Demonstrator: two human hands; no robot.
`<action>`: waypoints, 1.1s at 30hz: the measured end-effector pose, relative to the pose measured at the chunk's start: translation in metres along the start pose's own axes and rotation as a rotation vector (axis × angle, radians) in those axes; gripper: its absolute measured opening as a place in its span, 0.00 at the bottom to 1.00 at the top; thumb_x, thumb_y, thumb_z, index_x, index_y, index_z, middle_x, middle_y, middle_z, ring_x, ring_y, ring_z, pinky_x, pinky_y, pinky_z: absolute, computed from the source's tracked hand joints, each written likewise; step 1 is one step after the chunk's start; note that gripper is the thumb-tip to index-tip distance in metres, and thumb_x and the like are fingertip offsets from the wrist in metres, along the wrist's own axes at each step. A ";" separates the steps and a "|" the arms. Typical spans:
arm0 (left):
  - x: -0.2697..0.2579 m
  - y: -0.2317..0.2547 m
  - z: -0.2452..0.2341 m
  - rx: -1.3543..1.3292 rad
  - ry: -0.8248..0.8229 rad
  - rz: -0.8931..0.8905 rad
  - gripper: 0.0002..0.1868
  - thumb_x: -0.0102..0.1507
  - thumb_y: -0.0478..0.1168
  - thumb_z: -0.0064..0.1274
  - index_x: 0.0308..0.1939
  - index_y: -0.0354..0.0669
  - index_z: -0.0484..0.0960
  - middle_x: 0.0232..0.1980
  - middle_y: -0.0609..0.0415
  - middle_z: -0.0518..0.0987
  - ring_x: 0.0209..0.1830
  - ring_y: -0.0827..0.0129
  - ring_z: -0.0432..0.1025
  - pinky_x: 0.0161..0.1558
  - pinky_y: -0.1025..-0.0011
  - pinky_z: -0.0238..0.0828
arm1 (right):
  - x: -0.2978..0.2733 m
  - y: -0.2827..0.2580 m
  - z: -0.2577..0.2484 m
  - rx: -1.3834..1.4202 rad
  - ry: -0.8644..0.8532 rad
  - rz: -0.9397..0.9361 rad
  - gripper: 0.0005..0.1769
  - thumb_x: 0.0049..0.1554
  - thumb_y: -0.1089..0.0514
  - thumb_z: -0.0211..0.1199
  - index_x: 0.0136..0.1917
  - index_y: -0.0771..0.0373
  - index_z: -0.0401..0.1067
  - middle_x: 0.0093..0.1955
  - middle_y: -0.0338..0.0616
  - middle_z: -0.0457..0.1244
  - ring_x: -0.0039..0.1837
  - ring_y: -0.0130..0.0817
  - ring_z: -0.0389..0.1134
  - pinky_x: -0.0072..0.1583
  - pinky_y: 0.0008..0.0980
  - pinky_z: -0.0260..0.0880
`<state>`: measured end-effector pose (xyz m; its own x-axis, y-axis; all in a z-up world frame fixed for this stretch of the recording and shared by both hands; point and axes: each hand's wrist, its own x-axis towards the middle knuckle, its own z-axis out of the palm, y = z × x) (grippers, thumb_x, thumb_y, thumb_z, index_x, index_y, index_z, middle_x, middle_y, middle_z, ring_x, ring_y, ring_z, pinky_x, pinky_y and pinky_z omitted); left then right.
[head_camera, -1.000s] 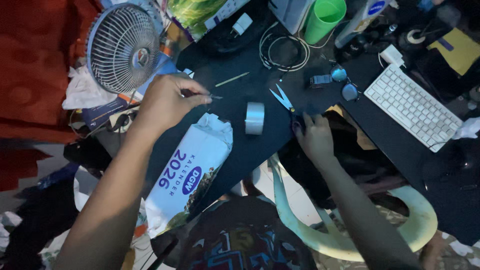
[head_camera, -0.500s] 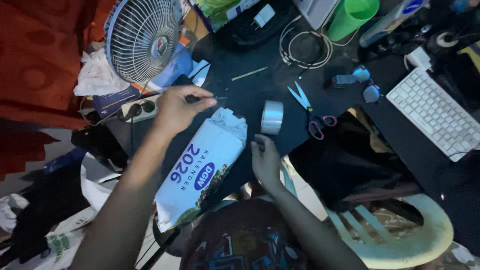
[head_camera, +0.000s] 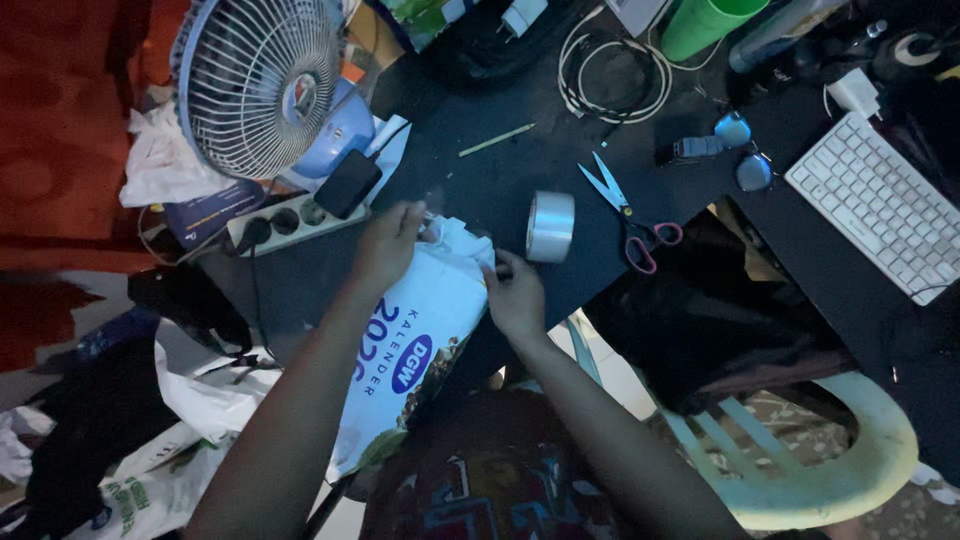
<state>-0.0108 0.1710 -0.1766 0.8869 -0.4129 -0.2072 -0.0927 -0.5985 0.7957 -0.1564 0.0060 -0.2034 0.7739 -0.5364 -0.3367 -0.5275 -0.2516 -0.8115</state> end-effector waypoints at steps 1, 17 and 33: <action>-0.004 -0.001 0.004 0.013 0.043 0.011 0.22 0.75 0.52 0.40 0.46 0.38 0.82 0.39 0.44 0.84 0.40 0.55 0.79 0.42 0.60 0.72 | 0.002 0.000 -0.001 -0.048 -0.002 -0.039 0.22 0.57 0.51 0.67 0.60 0.65 0.76 0.49 0.54 0.72 0.49 0.44 0.74 0.53 0.39 0.72; -0.017 0.022 0.007 0.335 0.075 0.092 0.15 0.74 0.47 0.38 0.51 0.44 0.77 0.27 0.50 0.80 0.30 0.44 0.74 0.42 0.50 0.66 | -0.032 -0.026 -0.015 0.004 -0.164 -0.214 0.45 0.52 0.41 0.72 0.70 0.72 0.63 0.65 0.65 0.61 0.68 0.57 0.61 0.68 0.48 0.59; -0.011 0.002 0.010 0.007 -0.037 0.129 0.21 0.76 0.48 0.33 0.60 0.39 0.75 0.49 0.40 0.82 0.49 0.47 0.79 0.50 0.55 0.73 | -0.007 -0.039 -0.023 -0.075 -0.354 -0.214 0.49 0.42 0.38 0.81 0.70 0.61 0.70 0.62 0.54 0.63 0.66 0.47 0.63 0.65 0.43 0.65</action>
<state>-0.0256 0.1675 -0.1789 0.8500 -0.5118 -0.1247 -0.2078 -0.5433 0.8134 -0.1495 0.0011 -0.1583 0.9345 -0.1587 -0.3188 -0.3560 -0.3924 -0.8481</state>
